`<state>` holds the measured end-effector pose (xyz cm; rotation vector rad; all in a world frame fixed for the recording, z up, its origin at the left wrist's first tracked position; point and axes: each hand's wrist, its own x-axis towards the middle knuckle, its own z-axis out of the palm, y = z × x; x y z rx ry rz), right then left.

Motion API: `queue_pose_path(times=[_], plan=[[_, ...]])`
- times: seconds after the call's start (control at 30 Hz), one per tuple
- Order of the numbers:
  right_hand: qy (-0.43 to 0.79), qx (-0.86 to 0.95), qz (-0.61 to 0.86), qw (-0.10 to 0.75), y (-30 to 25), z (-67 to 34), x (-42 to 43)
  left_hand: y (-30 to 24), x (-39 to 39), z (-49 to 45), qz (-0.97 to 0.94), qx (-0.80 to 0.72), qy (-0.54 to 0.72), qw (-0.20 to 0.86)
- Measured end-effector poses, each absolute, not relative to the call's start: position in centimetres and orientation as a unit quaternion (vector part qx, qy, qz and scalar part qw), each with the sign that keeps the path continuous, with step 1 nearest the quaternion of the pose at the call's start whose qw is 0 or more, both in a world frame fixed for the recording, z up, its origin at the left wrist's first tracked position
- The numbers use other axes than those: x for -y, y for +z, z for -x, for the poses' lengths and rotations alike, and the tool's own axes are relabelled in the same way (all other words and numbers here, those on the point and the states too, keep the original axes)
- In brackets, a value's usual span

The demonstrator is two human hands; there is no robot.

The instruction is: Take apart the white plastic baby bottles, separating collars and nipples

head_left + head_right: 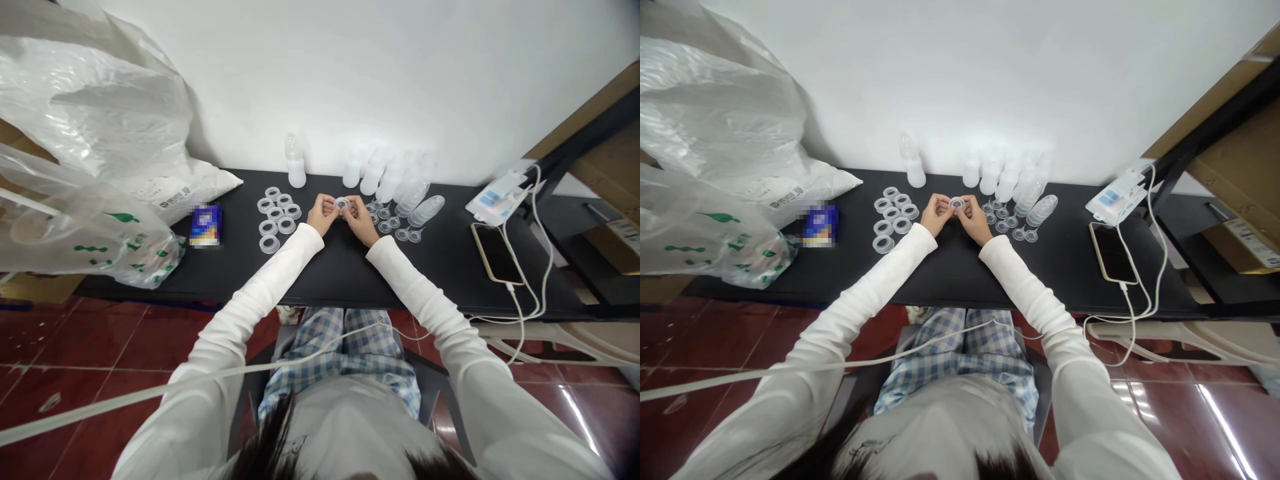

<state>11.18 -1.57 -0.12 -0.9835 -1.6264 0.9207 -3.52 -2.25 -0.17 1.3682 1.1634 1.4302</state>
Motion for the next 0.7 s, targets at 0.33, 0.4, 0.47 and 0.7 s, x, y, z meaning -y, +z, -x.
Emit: queue_pose_path(times=[0.33, 0.4, 0.47, 0.7], plan=[[0.36, 0.684, 0.395, 0.497, 0.24, -11.09, 1.94, -0.05, 2.48, 3.45, -0.545, -0.463, 0.561, 0.417], [0.368, 0.679, 0.391, 0.5, 0.3, -11.02, 2.02, 0.07, 2.58, 3.41, -0.542, -0.461, 0.562, 0.422], [0.378, 0.673, 0.385, 0.506, 0.38, -10.96, 2.09, 0.12, 2.64, 3.37, -0.54, -0.457, 0.564, 0.427], [0.389, 0.659, 0.402, 0.502, 0.6, -10.89, 2.4, 0.04, 2.33, 3.0, -0.51, -0.442, 0.573, 0.465]])
